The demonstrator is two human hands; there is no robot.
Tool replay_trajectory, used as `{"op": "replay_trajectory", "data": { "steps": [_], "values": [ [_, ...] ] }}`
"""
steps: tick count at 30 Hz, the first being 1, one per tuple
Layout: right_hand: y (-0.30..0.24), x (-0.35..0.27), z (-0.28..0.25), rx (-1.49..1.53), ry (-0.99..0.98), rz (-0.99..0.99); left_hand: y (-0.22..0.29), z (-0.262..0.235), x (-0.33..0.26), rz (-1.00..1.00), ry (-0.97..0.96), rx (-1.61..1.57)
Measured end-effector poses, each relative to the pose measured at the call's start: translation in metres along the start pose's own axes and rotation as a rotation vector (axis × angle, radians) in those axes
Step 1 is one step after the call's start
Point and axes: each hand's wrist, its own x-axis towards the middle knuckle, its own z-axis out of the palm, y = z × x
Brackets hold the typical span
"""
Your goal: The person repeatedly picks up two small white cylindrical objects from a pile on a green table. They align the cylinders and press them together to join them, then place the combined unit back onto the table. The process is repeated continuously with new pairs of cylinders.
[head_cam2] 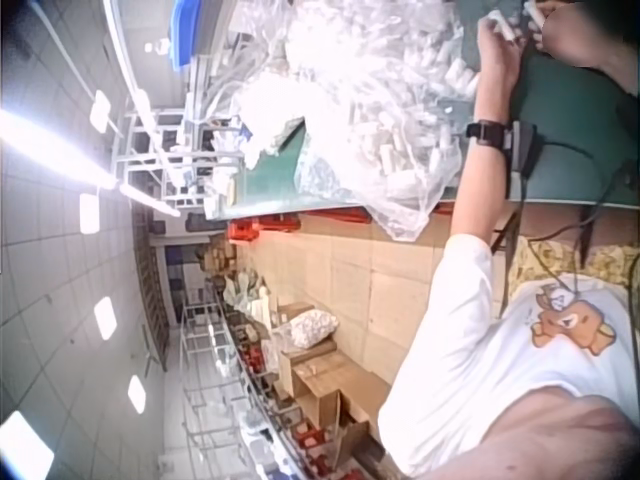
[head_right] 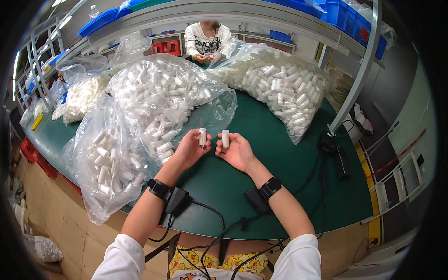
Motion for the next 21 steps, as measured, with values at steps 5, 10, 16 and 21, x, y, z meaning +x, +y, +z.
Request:
{"op": "replay_trajectory", "data": {
  "steps": [5,10,16,21],
  "values": [
    [0.004,-0.001,0.012,-0.070,0.098,-0.016,0.000,-0.003,-0.001,-0.008,-0.055,-0.033],
    [0.005,-0.003,0.017,-0.125,0.106,-0.064,0.001,0.004,-0.002,-0.002,-0.031,0.030],
    [0.007,-0.001,0.019,-0.178,0.124,-0.084,0.001,0.004,-0.004,-0.011,-0.067,0.041],
    [0.004,-0.001,0.017,-0.094,0.032,0.005,0.001,0.006,-0.005,-0.039,-0.061,0.102]
  ]
}}
